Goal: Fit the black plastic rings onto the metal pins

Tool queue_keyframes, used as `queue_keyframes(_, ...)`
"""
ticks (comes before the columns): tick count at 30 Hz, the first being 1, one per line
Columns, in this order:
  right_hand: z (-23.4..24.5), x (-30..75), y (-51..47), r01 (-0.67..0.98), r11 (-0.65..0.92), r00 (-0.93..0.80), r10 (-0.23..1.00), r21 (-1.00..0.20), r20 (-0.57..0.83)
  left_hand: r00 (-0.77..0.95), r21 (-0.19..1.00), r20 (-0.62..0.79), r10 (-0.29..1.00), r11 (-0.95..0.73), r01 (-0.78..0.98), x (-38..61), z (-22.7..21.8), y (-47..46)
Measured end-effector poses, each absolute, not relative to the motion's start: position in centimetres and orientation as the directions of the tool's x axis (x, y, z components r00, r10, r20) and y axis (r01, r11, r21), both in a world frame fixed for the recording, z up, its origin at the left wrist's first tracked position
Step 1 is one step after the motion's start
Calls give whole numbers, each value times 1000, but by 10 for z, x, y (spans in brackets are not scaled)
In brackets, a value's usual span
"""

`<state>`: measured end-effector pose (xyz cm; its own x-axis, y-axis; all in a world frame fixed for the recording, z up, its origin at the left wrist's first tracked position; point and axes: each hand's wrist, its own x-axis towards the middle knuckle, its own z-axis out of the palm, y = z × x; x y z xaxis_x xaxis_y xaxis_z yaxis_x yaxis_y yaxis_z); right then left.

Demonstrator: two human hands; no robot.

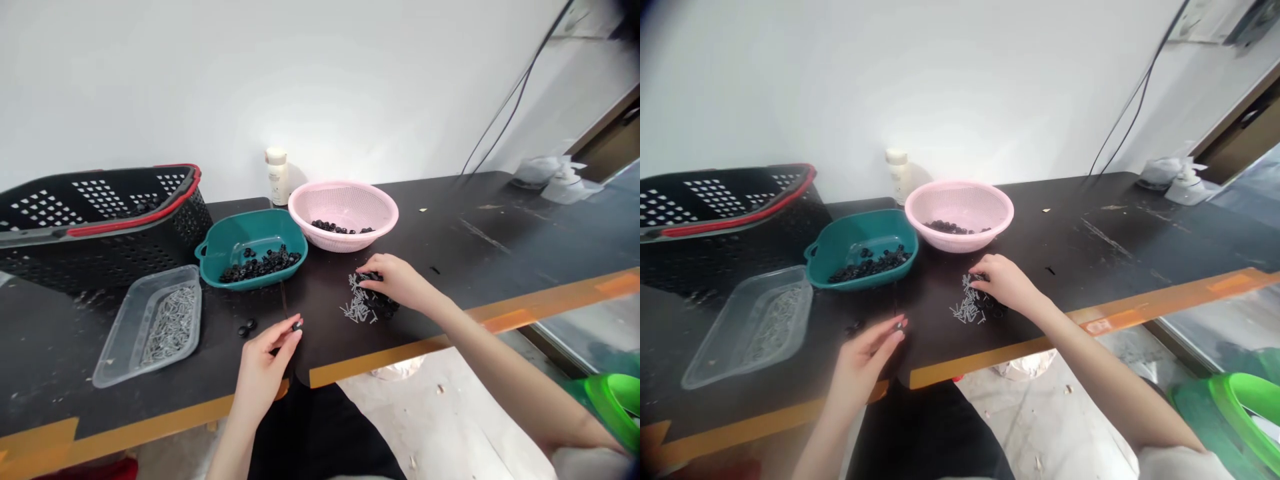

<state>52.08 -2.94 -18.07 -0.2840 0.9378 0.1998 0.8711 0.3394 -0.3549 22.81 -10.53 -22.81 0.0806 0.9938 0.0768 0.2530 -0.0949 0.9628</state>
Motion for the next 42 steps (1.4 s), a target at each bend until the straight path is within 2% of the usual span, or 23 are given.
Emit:
queue_keyframes(7,-190,516,-18,873,298,-265,954,-386,137,96,960,122,988,-142,242,228,-231,-107)
queue_keyframes(8,-188,515,-20,870,279,-244,960,-407,136,102,959,122,987,-144,246,228,-231,-107)
queue_keyframes(10,-180,508,-25,810,232,-206,972,-539,108,112,958,121,986,-146,246,228,-230,-107)
queue_keyframes(12,-171,492,-33,642,177,-217,975,-746,45,117,958,128,985,-153,241,229,-229,-108)
queue_keyframes(14,-165,471,-40,429,132,-292,956,-893,0,109,958,139,984,-162,238,229,-227,-110)
queue_keyframes(18,-168,427,-46,99,-13,-419,907,-995,-53,75,954,167,983,-181,237,229,-223,-112)
queue_keyframes(22,-183,405,-45,-110,-191,-482,868,-975,-116,48,958,208,977,-213,193,229,-221,-112)
queue_keyframes(28,-193,404,-50,-248,-354,-458,863,-902,-213,-136,949,303,943,-286,130,228,-224,-113)
queue_keyframes(36,-193,400,-53,-394,-454,-486,841,-799,-239,-166,877,426,889,-361,316,242,-195,-122)
queue_keyframes(42,-195,401,-54,-395,-459,-487,839,-796,-242,-203,914,292,935,-211,346,254,-179,-118)
